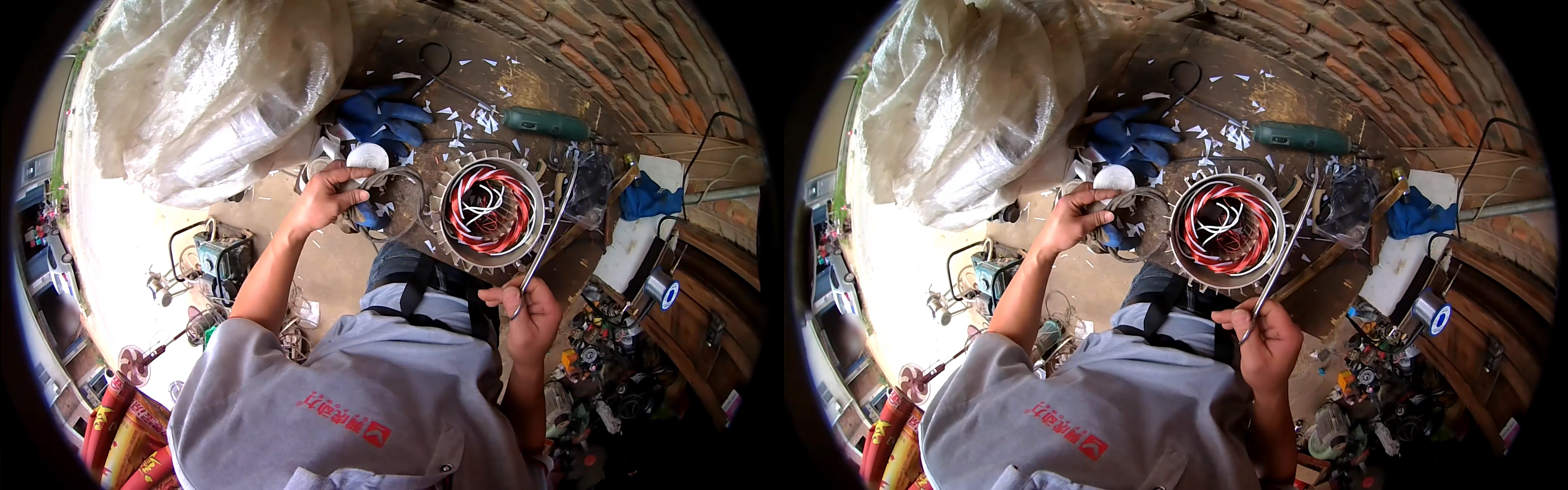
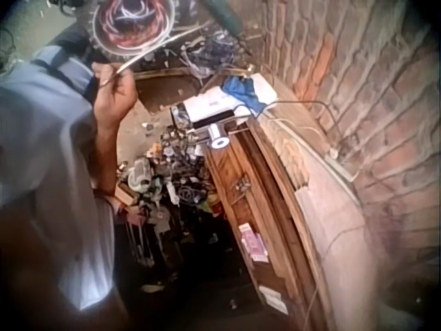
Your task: The person uses long metal tweezers to adjust and arrange red and white wires inside a circular motor stator. They carefully manipulate the wire ends within the stator slots, occasionally using their fingers to hold the assembly steady.
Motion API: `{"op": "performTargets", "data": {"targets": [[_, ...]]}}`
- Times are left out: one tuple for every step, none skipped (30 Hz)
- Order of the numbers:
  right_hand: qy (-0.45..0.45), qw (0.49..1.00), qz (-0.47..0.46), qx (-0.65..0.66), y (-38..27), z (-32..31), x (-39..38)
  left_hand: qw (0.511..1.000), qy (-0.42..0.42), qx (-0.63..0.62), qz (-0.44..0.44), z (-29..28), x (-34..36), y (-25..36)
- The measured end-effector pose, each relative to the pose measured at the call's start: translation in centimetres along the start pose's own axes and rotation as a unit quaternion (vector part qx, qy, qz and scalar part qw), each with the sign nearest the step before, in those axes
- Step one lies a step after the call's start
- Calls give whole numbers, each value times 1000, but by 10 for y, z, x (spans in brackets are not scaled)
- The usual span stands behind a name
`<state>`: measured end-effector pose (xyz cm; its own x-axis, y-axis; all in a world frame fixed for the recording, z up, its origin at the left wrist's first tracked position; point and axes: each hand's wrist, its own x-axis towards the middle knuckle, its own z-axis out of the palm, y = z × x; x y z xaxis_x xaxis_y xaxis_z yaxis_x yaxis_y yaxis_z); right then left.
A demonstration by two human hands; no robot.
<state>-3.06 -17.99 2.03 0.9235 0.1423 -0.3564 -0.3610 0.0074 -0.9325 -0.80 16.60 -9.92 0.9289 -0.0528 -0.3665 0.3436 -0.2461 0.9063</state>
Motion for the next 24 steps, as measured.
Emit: {"op": "performTargets", "data": {"targets": [[6, 1000, -1, -4, 2, 0, 2, 999, 4, -6, 34, -7, 8, 2], [13, 1000, -1, -7, 4, 0, 4, 997, 23, -17, 74, -10, 15, 8], [14, 1000, -7, -7, 4, -1, 4, 994, 53, 25, 91, -15, 23, 12], [16, 1000, -13, -7, 5, -1, 5, 989, 81, 67, 108, -20, 30, 16], [19, 1000, -18, -8, 5, -1, 5, 974, 115, 112, 160, -19, 37, 28], [17, 1000, -18, -6, 6, -1, 5, 953, 149, 155, 212, -15, 44, 41], [16, 1000, -18, -4, 5, 0, 5, 932, 176, 202, 244, -14, 51, 52], [14, 1000, -18, -1, 5, 2, 4, 928, 178, 188, 267, -12, 60, 62], [12, 1000, -15, 6, 5, 3, 4, 925, 174, 206, 268, -11, 69, 67], [9, 1000, -12, 13, 6, 5, 3, 921, 170, 224, 268, -12, 78, 70], [6, 1000, -8, 20, 6, 7, 3, 916, 146, 277, 252, -13, 88, 67], [1, 1000, -9, 18, 6, 7, 2, 906, 122, 332, 233, -15, 97, 61], [-5, 1000, -10, 17, 6, 7, 1, 893, 97, 385, 212, -15, 99, 56], [-6, 1000, -12, 16, 7, 6, 1, 874, 108, 430, 201, -11, 99, 52], [2, 1000, -19, 19, 7, 4, 0, 852, 118, 474, 190, -6, 96, 49], [9, 999, -26, 22, 7, 1, -1, 828, 128, 517, 178, -1, 91, 47], [23, 999, -33, 25, 7, -3, -3, 861, 90, 479, 147, 0, 84, 62], [30, 999, -36, 26, 6, -8, -5, 844, 106, 509, 129, 6, 72, 68], [38, 998, -39, 27, 4, -14, -7, 827, 121, 538, 112, 13, 59, 73], [44, 998, -42, 28, 2, -18, -8, 807, 138, 567, 94, 18, 48, 77], [67, 997, -37, 34, 0, -19, -10, 804, 123, 577, 70, 21, 40, 80], [67, 996, -37, 36, 1, -22, -11, 824, 111, 551, 76, 18, 39, 73], [66, 996, -36, 38, 3, -28, -12, 842, 100, 524, 81, 14, 37, 66], [65, 996, -36, 40, 2, -30, -13, 860, 88, 496, 85, 12, 36, 62]]}}
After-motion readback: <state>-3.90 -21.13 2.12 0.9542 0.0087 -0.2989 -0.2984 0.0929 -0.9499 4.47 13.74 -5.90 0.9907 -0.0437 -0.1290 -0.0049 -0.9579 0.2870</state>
